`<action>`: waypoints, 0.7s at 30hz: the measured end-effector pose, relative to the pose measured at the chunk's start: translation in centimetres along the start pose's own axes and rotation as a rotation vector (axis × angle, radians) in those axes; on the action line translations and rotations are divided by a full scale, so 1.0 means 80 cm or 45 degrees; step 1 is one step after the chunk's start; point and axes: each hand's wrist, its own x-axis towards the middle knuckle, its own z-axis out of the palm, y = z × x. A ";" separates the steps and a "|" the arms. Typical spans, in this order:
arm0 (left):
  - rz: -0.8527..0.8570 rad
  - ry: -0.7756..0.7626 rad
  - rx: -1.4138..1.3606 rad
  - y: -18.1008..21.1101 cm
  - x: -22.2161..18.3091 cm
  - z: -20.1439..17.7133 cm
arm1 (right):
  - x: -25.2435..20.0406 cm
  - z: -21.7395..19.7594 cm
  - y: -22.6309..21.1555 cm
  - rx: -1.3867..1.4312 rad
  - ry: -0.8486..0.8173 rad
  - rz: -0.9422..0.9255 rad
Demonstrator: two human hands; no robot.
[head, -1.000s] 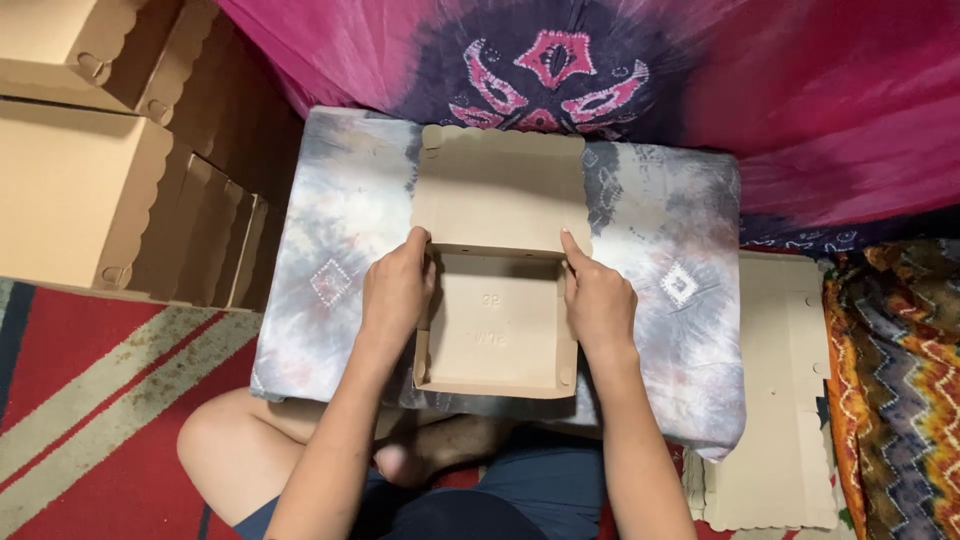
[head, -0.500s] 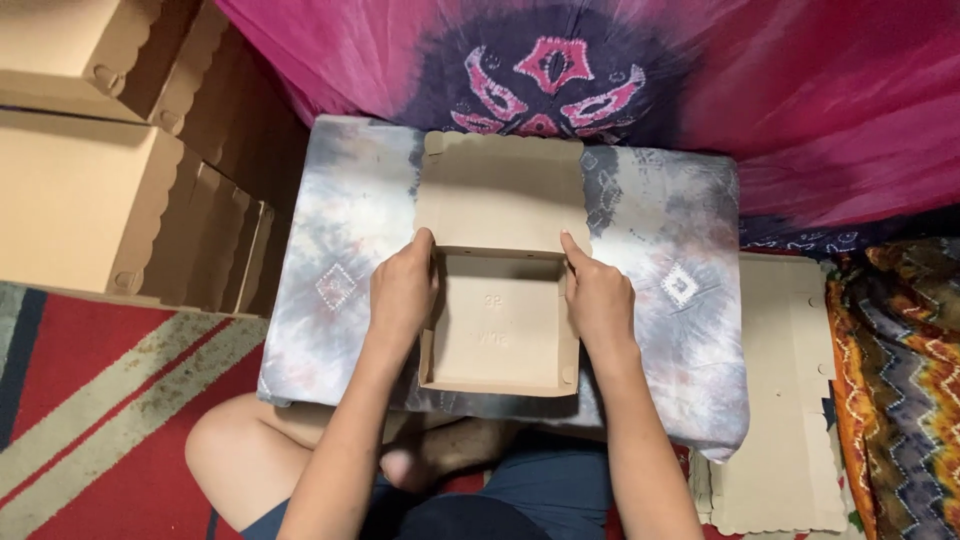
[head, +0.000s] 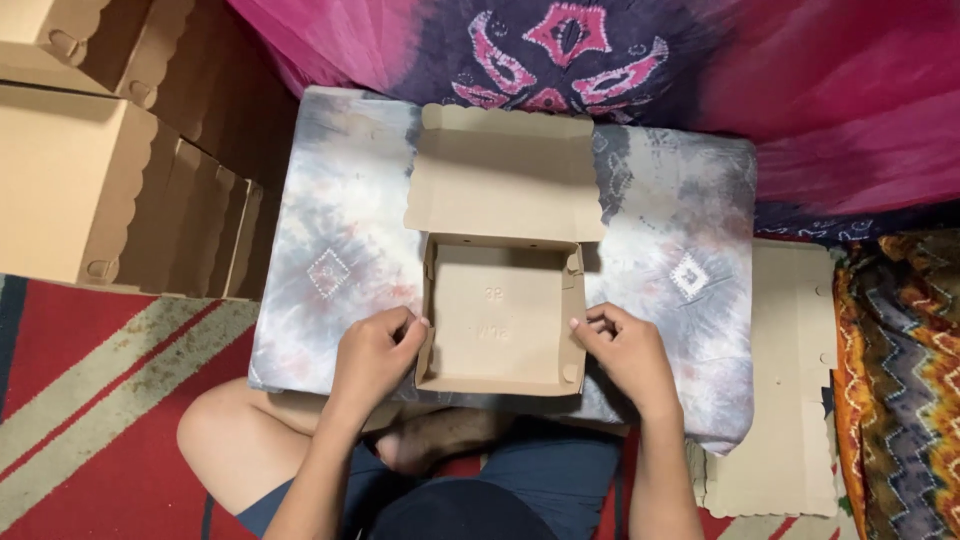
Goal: Assembling a cardboard box by folding pre-scored flaps and tucking tabs into slots.
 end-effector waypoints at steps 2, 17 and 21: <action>0.059 0.054 0.035 -0.007 0.012 0.009 | 0.012 0.011 0.008 -0.001 0.042 -0.007; -0.162 -0.272 0.218 0.055 -0.030 -0.044 | -0.035 -0.012 -0.039 -0.359 -0.371 0.138; -0.138 -0.362 0.354 0.059 -0.020 -0.041 | -0.020 -0.003 -0.020 -0.496 -0.425 0.136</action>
